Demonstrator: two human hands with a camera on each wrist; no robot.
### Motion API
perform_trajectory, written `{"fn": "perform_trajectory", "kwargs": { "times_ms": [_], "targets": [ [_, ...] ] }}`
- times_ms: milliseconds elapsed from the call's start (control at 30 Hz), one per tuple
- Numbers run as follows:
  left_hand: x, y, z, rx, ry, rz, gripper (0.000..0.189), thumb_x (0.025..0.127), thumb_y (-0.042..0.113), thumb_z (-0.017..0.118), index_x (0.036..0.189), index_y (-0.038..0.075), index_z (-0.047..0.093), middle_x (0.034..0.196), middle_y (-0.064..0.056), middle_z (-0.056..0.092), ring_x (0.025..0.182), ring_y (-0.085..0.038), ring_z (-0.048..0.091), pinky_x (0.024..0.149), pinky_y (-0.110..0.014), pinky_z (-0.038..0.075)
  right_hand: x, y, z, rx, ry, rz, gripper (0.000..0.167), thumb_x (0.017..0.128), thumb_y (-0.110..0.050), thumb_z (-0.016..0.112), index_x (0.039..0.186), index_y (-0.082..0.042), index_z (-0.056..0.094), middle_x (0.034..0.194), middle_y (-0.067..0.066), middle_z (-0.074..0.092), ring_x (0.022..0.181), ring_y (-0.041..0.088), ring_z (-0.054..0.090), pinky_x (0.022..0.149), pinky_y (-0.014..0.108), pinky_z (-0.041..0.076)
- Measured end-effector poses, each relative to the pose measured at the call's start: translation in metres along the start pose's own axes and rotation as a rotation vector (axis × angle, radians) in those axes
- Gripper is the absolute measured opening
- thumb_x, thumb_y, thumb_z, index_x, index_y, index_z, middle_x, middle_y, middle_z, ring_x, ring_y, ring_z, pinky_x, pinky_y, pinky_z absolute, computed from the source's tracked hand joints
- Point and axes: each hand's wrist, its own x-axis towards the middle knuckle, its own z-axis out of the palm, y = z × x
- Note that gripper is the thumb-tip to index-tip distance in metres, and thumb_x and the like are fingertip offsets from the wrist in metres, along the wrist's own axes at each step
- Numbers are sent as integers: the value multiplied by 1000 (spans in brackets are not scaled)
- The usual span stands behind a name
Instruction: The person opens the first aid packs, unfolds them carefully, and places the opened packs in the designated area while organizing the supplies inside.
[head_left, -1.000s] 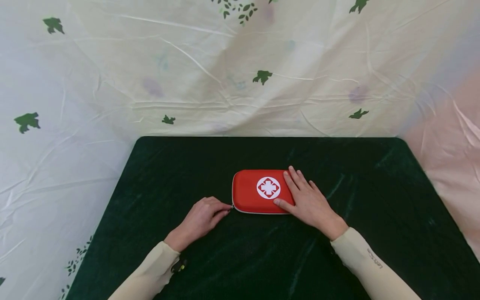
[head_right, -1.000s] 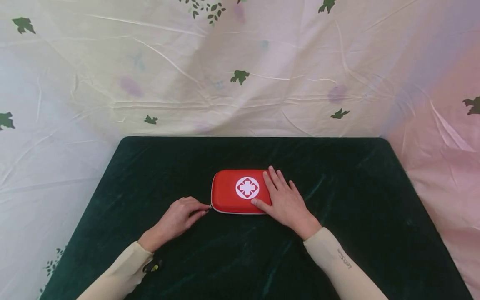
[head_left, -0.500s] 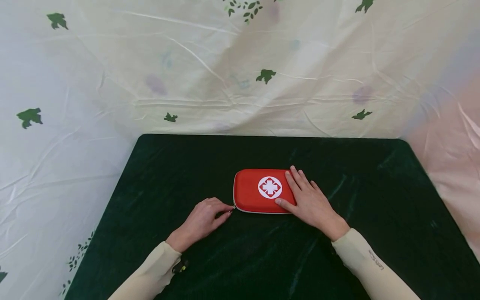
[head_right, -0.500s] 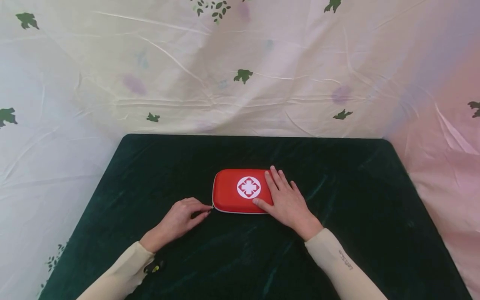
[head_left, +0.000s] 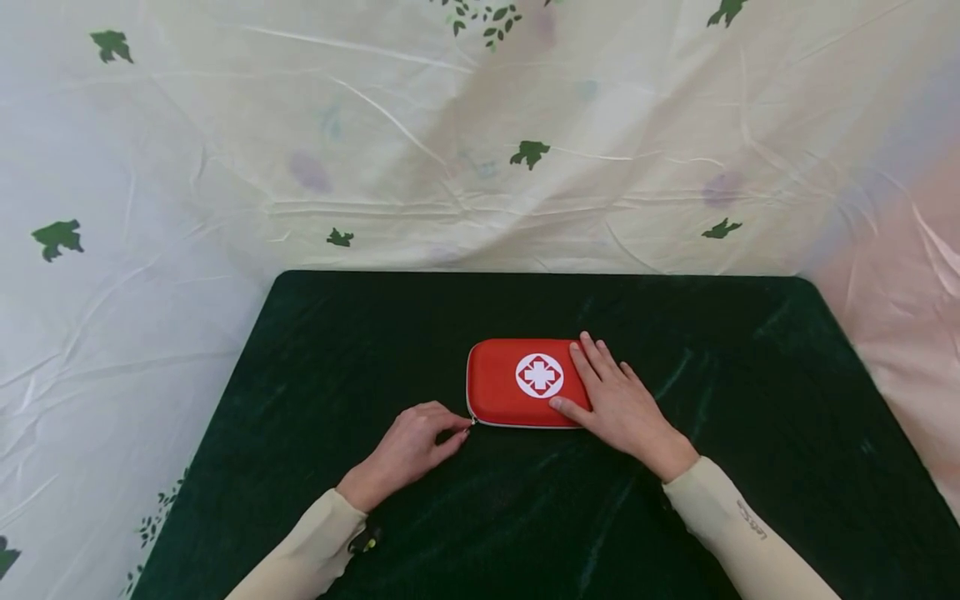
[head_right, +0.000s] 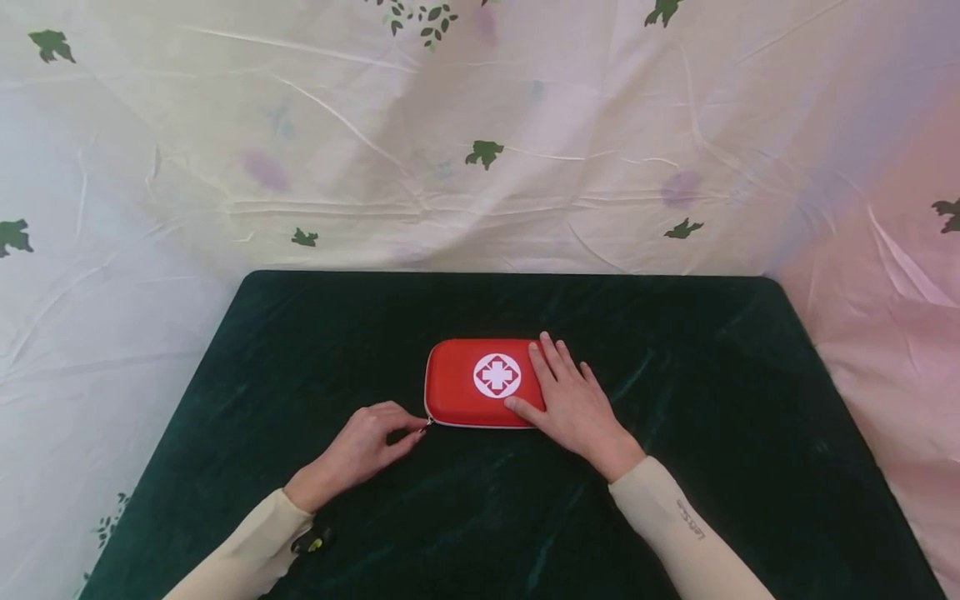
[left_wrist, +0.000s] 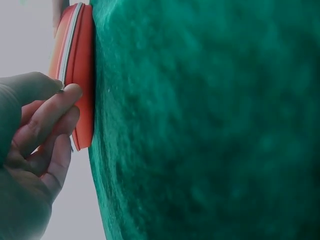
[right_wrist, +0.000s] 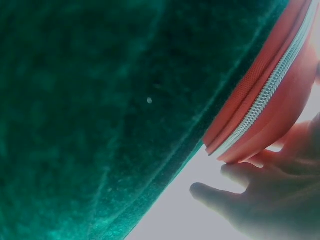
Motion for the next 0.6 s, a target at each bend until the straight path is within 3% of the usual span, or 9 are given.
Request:
{"fn": "perform_trajectory", "kwargs": {
  "times_ms": [267, 600],
  "targets": [
    [0, 7, 2, -15, -17, -32, 22, 95, 17, 76, 117, 14, 77, 100, 9, 75, 91, 1, 64, 84, -32, 56, -1, 0, 0, 1, 6, -6, 103, 94, -69, 57, 166, -9, 15, 174, 13, 4, 157, 40, 11, 119, 68, 21],
    [3, 8, 4, -19, 15, -10, 23, 94, 15, 77, 117, 14, 77, 100, 9, 76, 93, 0, 65, 83, -31, 57, -1, -1, 0, -7, 22, -2, 103, 95, -69, 56, 166, -7, 15, 173, 15, 5, 156, 42, 12, 119, 68, 22]
  ]
}}
